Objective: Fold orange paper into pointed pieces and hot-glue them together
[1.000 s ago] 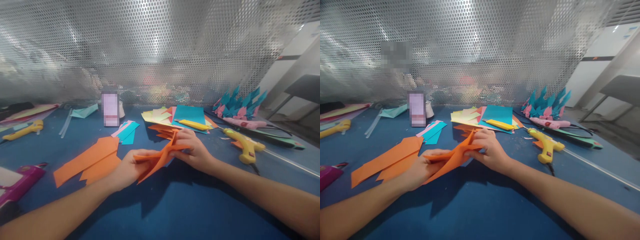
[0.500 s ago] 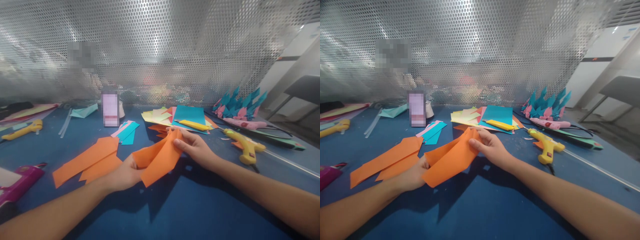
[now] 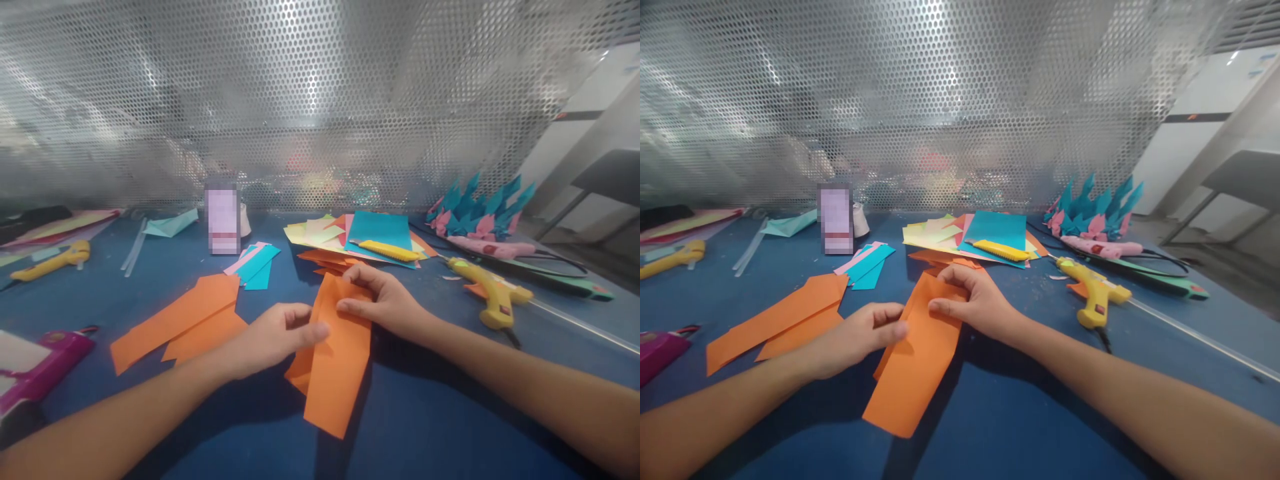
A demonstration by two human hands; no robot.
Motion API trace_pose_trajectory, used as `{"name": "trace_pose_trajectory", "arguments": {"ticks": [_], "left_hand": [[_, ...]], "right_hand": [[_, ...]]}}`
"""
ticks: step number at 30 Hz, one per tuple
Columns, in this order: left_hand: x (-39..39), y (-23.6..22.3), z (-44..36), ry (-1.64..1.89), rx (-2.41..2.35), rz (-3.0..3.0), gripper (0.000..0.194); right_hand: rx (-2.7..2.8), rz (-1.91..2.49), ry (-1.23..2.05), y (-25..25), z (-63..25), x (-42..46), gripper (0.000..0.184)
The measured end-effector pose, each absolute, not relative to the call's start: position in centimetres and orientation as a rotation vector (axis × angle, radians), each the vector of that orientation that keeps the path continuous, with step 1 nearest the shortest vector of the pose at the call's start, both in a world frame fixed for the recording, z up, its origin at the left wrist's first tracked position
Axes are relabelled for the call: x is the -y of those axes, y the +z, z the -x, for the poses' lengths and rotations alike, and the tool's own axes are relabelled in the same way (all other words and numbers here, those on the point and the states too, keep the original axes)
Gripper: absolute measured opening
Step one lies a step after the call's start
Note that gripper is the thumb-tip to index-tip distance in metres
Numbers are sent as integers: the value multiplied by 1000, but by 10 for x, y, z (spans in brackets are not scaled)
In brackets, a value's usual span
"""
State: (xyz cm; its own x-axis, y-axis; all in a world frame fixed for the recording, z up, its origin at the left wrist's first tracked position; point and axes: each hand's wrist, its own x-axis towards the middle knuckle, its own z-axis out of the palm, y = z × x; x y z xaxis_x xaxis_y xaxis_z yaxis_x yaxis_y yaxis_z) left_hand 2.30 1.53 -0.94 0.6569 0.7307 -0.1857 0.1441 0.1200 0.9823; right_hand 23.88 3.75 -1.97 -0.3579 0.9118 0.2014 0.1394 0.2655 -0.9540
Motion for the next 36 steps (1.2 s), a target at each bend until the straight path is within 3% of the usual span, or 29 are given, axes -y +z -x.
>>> {"name": "trace_pose_trajectory", "arguments": {"ticks": [4,9,17,36], "left_hand": [[-9,-10,-30,572,-811,-1221,36],[-15,-19,-32,852,-905,-1182,31],[-16,-21,-32,942,-965,-1183,25],[-18,-20,-38,1250,-949,-1276,33]], "right_hand": [[1643,918,1149,-18,-235,-35,41],[1396,878,1478,-18,-234,-34,61],[1485,1026,1735,-9,-232,-28,34],[1529,1249,1528,-12,-228,-28,43]]}}
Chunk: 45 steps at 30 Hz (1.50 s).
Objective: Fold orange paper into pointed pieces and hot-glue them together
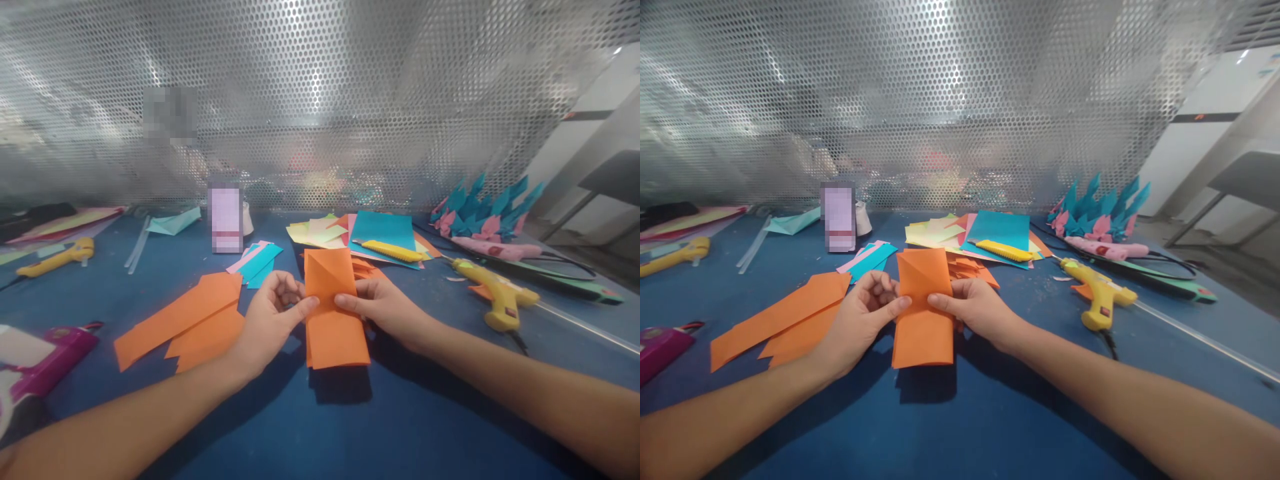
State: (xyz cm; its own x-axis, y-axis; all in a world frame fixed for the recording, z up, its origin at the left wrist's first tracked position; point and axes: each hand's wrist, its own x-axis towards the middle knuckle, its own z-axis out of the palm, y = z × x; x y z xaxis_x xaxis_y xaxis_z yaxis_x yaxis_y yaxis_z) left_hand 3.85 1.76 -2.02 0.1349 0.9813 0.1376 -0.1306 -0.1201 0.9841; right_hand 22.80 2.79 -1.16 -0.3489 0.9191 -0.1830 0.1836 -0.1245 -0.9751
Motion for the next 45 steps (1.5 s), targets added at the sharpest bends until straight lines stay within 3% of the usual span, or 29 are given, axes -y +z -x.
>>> {"name": "trace_pose_trajectory", "arguments": {"ticks": [7,22,35,45], "left_hand": [[-15,-21,-36,1247,-941,-1437,20],[-14,-19,-34,1138,-1009,-1545,37],[-14,-25,-33,1179,-974,-1611,34],[-12,-28,-30,1063,-994,-1706,57]], "right_hand": [[1500,1222,1557,-11,-226,-27,42],[1356,1061,1676,-13,-226,-28,30],[1405,1172,1643,-18,-229,-31,42],[1489,1099,1522,-18,-228,-28,45]]}}
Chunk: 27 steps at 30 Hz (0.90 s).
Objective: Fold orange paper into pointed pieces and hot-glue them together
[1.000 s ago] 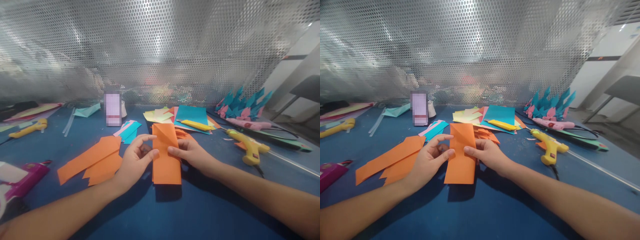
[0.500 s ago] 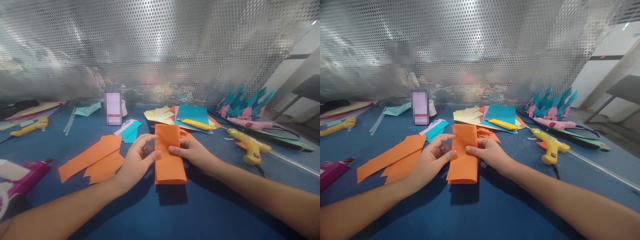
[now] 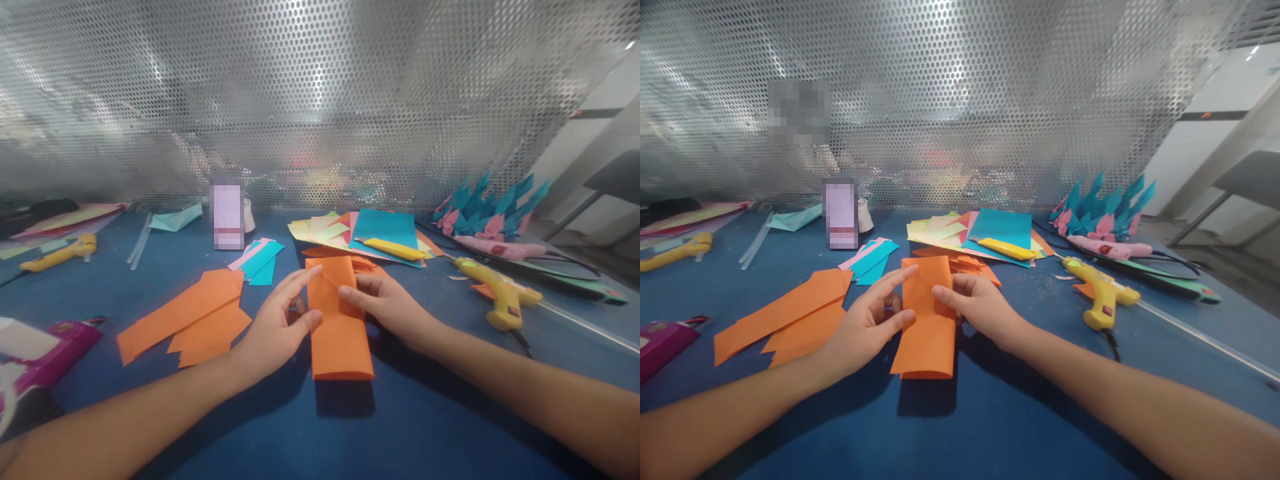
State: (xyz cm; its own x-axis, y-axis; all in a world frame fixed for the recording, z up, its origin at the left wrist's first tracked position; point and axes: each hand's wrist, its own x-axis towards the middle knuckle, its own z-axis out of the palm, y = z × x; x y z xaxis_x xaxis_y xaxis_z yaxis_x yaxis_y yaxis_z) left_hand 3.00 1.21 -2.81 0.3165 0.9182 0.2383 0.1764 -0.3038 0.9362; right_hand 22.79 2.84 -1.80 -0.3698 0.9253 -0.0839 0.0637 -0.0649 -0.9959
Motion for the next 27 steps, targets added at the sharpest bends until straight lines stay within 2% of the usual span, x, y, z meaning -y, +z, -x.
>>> {"name": "trace_pose_trajectory", "arguments": {"ticks": [19,27], "left_hand": [[-11,-26,-33,987,-955,-1633,61],[-14,-27,-32,965,-938,-1646,62]], "right_hand": [[1336,1051,1671,-17,-227,-28,33],[1415,1105,1587,-21,-228,-31,43]]}}
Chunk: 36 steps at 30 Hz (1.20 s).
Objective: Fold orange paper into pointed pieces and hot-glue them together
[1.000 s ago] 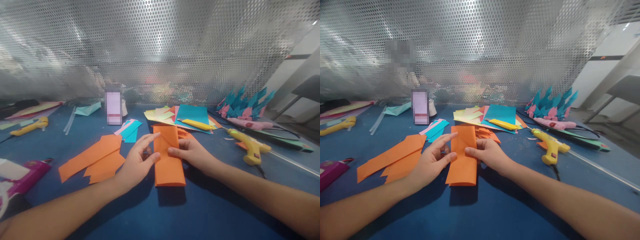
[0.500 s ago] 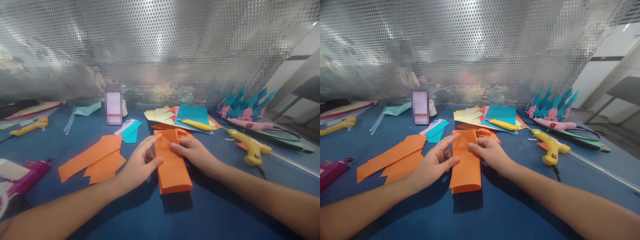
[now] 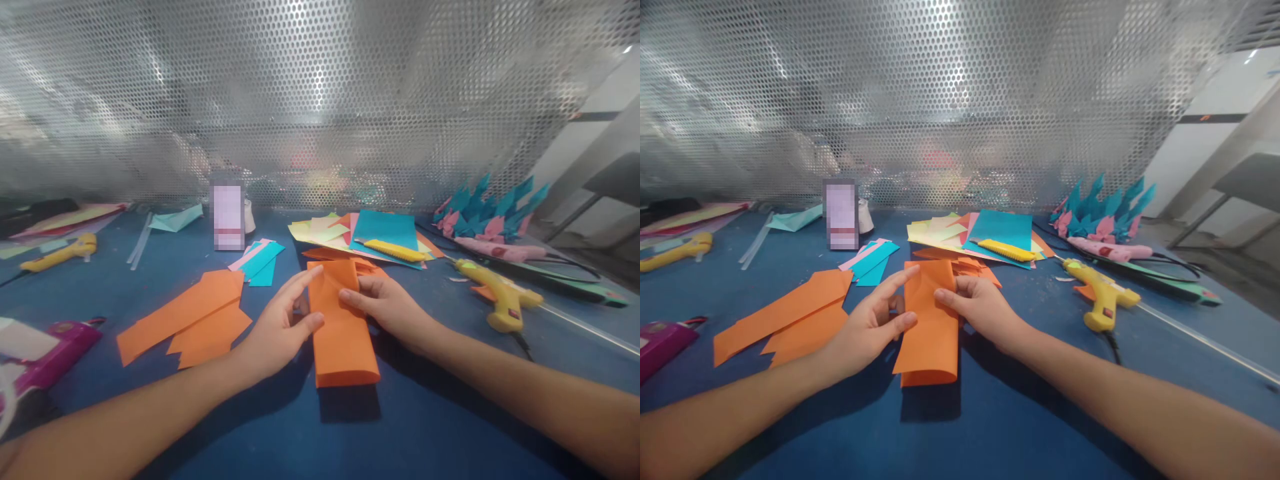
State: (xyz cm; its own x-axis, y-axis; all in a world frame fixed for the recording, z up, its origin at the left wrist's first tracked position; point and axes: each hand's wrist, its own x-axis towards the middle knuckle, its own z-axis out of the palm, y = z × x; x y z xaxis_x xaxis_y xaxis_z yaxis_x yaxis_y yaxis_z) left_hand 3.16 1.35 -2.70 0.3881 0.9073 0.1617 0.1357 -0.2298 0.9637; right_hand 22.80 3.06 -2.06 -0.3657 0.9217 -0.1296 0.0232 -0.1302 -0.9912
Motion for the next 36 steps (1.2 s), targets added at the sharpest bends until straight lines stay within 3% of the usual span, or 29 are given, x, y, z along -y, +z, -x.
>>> {"name": "trace_pose_trajectory", "arguments": {"ticks": [22,27,30,33,36], "left_hand": [[-14,-28,-31,895,-858,-1554,68],[-17,-26,-30,831,-1020,-1602,46],[-20,-26,-24,772,-1117,-1714,46],[-23,-26,-18,725,-1241,-1936,44],[-25,-23,-16,665,-1284,-2091,43]], "right_hand": [[1461,1171,1515,-21,-228,-30,35],[1561,1222,1408,-23,-230,-33,34],[1655,1229,1199,-27,-230,-33,36],[1820,1143,689,-26,-231,-29,46],[2096,995,353,-21,-231,-22,31]]}}
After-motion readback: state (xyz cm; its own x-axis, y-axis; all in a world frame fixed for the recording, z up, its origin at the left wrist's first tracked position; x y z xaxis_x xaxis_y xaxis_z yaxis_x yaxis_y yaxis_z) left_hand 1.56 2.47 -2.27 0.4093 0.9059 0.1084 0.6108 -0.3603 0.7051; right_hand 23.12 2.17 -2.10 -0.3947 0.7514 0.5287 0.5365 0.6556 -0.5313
